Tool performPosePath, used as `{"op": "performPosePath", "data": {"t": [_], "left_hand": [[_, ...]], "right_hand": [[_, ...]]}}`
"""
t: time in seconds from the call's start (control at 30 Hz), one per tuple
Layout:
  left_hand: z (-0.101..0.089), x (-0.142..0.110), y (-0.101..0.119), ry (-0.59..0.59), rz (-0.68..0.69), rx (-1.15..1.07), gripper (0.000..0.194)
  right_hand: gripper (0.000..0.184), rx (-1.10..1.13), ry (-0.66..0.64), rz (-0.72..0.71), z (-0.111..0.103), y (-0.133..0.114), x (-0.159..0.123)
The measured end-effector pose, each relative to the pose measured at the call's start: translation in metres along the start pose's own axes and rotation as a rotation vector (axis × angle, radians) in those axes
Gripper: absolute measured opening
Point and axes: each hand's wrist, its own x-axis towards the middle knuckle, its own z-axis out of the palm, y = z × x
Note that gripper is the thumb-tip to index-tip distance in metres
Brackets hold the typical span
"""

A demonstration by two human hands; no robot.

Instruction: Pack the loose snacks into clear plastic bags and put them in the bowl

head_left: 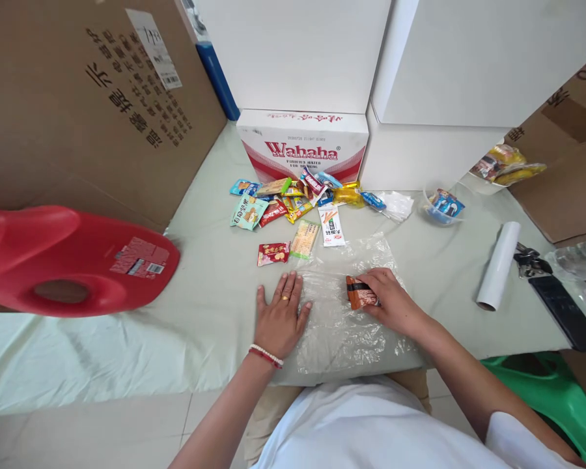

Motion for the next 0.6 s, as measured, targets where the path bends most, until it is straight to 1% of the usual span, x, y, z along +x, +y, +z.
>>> {"op": "performPosePath", "data": {"t": [0.07, 0.1, 0.17, 0.2, 0.23, 0.27, 0.3, 0.37, 0.4, 0.43, 0.47, 0.53, 0.6], "left_hand": [[0.000, 0.000, 0.001, 0.040, -0.021, -0.009, 0.060], [-0.001, -0.001, 0.002, 0.085, -0.043, -0.007, 0.061], [-0.004, -0.006, 0.004, 0.213, -0.088, 0.013, 0.064], [-0.005, -0.008, 0.005, 0.282, -0.089, 0.023, 0.066], [-0.007, -0.011, 0.005, 0.338, -0.060, 0.026, 0.069], [-0.009, -0.014, 0.004, 0.366, 0.008, 0.014, 0.070], [-0.011, -0.017, 0.003, 0.361, 0.112, -0.013, 0.071], [-0.012, -0.020, 0.000, 0.270, 0.342, -0.097, 0.071], [-0.011, -0.021, -0.002, 0.207, 0.424, -0.137, 0.069], [-0.010, -0.021, -0.005, 0.152, 0.468, -0.166, 0.066], [-0.008, -0.021, -0.007, 0.114, 0.473, -0.183, 0.062], [-0.003, -0.021, -0.010, 0.070, 0.419, -0.194, 0.053], [0.001, -0.021, -0.010, 0.036, 0.370, -0.202, 0.048]], "right_hand": [[0.061, 0.012, 0.037, -0.039, -0.008, -0.002, 0.005], [0.061, 0.004, 0.045, -0.068, -0.010, -0.005, 0.009], [0.061, -0.030, 0.032, -0.122, -0.010, -0.012, 0.019], [0.061, -0.051, 0.016, -0.140, -0.008, -0.016, 0.024], [0.061, -0.074, -0.006, -0.150, -0.004, -0.020, 0.030], [0.061, -0.100, -0.027, -0.151, 0.000, -0.022, 0.034], [0.060, -0.126, -0.046, -0.144, 0.005, -0.023, 0.038], [0.061, -0.160, -0.073, -0.126, 0.013, -0.023, 0.041], [0.063, -0.162, -0.081, -0.122, 0.015, -0.022, 0.041], [0.067, -0.154, -0.082, -0.125, 0.015, -0.020, 0.039], [0.070, -0.139, -0.078, -0.135, 0.015, -0.017, 0.036], [0.072, -0.104, -0.068, -0.164, 0.009, -0.010, 0.030], [0.067, -0.082, -0.062, -0.173, 0.002, -0.003, 0.025]]}}
